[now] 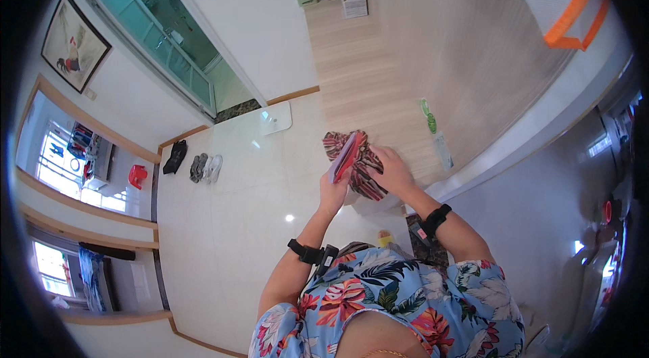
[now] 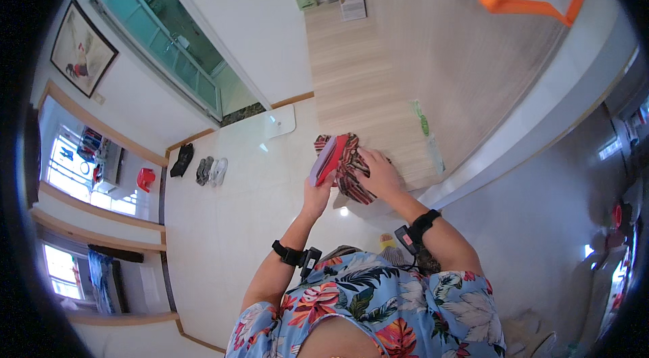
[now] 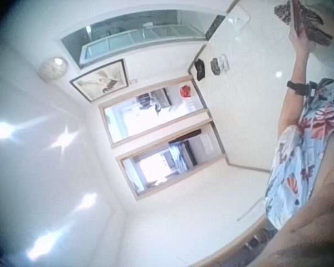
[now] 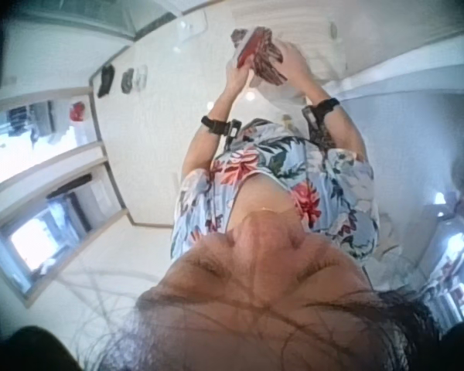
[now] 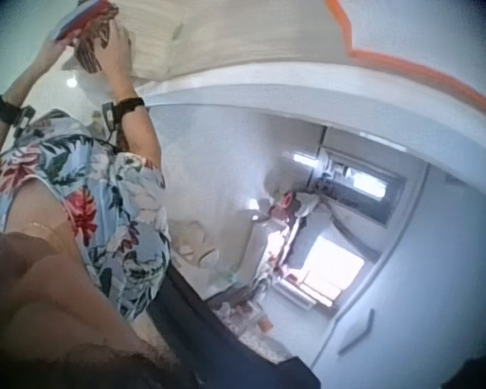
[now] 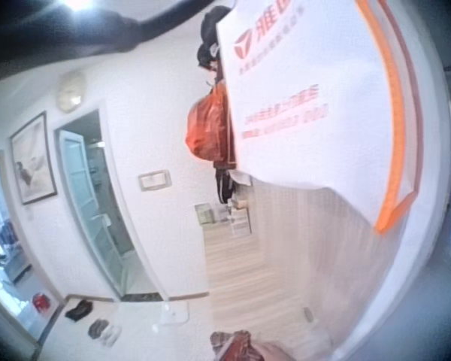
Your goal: The person wipes the top and side of a wooden cabinet with a striped cloth, moving small items aside to reach the surface.
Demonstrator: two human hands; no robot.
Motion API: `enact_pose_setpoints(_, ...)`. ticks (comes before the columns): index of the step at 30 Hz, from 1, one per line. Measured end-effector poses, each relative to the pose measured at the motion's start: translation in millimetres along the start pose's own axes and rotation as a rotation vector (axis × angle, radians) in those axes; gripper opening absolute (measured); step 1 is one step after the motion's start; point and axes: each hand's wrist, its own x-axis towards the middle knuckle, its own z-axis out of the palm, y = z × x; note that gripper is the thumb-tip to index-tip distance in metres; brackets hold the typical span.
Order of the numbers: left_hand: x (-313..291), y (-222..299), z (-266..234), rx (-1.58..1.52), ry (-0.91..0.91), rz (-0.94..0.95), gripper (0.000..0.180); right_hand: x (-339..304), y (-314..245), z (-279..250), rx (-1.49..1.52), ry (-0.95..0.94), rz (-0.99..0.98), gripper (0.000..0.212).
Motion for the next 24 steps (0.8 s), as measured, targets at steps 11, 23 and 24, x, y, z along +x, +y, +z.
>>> enact_pose_setpoints(11, -26, -4, -40, 0.024, 0.014, 0.105, 0.031, 9, -19, 68, -0.387, -0.253, -0.126, 0.058)
enact_pose_setpoints(23, -20, -10, -46, 0.081, -0.010, 0.274, 0.038, -26, -11, 56, -0.335, -0.103, -0.194, 0.044)
enact_pose_setpoints(24, -19, -13, -45, 0.058, 0.010, 0.295, 0.036, -27, -9, 57, -0.341, -0.100, -0.191, 0.044)
